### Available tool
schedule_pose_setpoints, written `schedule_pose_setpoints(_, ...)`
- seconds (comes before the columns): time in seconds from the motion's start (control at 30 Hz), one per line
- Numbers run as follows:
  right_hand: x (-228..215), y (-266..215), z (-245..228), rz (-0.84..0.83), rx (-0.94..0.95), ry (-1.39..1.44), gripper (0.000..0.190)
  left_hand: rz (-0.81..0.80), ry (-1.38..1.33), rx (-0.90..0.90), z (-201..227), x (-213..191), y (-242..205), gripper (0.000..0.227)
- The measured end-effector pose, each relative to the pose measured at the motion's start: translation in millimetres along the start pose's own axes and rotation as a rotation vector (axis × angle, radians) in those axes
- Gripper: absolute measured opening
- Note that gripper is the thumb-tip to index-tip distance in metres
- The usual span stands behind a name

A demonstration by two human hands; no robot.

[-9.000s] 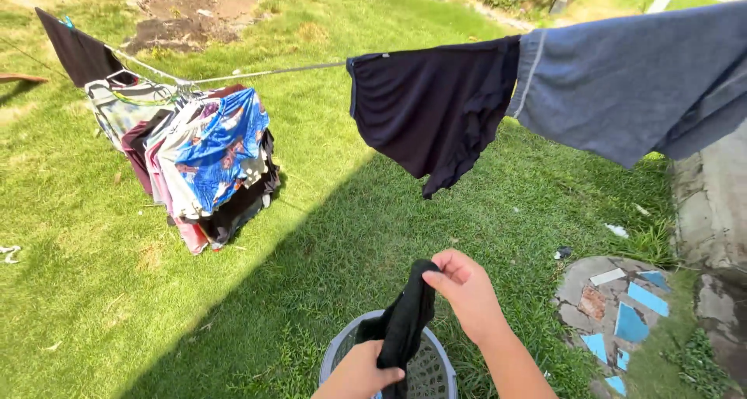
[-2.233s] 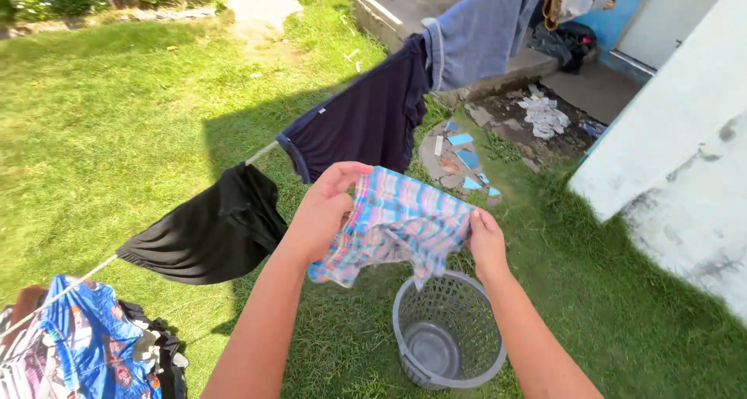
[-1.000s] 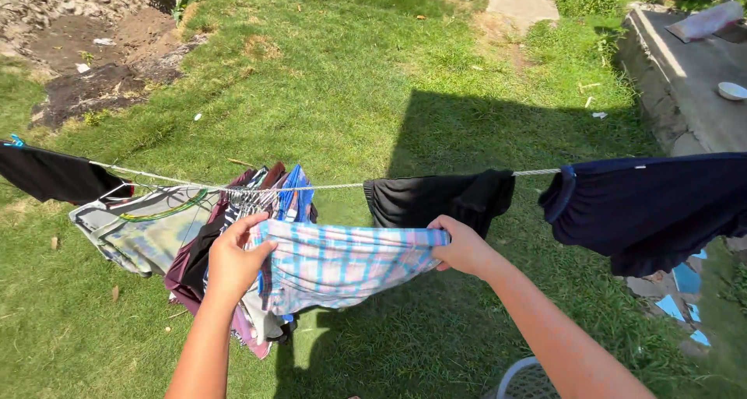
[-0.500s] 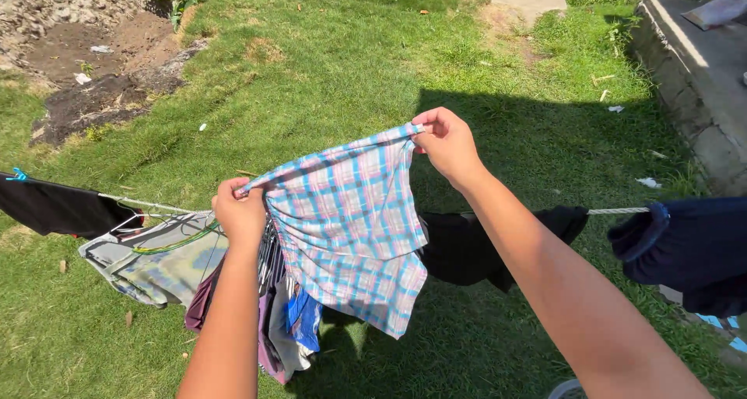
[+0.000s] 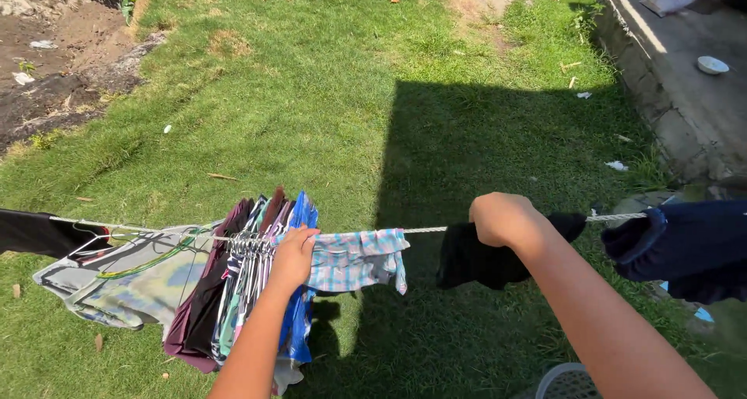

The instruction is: Hanging various pieces of laundry on a clothesline using hangers in an outdoor setting.

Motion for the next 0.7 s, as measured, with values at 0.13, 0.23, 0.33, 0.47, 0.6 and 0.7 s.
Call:
schedule_pose_setpoints(0.13, -15.5, 10.4, -49.6, 0.246, -0.164, 0.15, 0.067, 0.246, -0.033, -0.105, -2.4, -9.0, -7.9, 0.022)
schedule_pose_setpoints(0.23, 4.3, 35.3, -83.2, 0.503, -0.522, 0.458, 0.051, 0.485, -0.15, -0.293, -34.2, 1.7, -11.9, 0.025)
schedule_pose_setpoints(0.33, 25.8, 46.7, -88.8, 0.32, -0.489, 0.439, 0.021, 0.494, -0.258, -0.444, -38.5, 0.5, -12.7, 0.033)
schedule_pose_setpoints(0.47, 20.7, 32.7, -74.4, 0.596, -0.474, 0.633, 0.014, 0.405, -0.026, -0.422, 1.1, -17.5, -13.4, 0.024)
schedule_pose_setpoints(0.6, 14.8, 26.3, -61.3, 1.05, -0.332, 0.603, 0.011, 0.394, 0.162, -0.309, 17.2, -19.8, 3.3, 0.015)
schedule_pose_setpoints(0.7, 23.7, 41.7, -56.7, 1.081, -0.166, 0.585, 0.01, 0.343, 0.156, -0.269, 31.3, -20.5, 15.6, 0.015)
Point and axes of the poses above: each hand's wrist, its own y-axis towards the middle knuckle, its own x-axis out of the palm, z = x × y, the point moved 2 cm from there along y, towards the middle knuckle, and after that the axes turned 1 degree about -x, right-handed, at the moved point
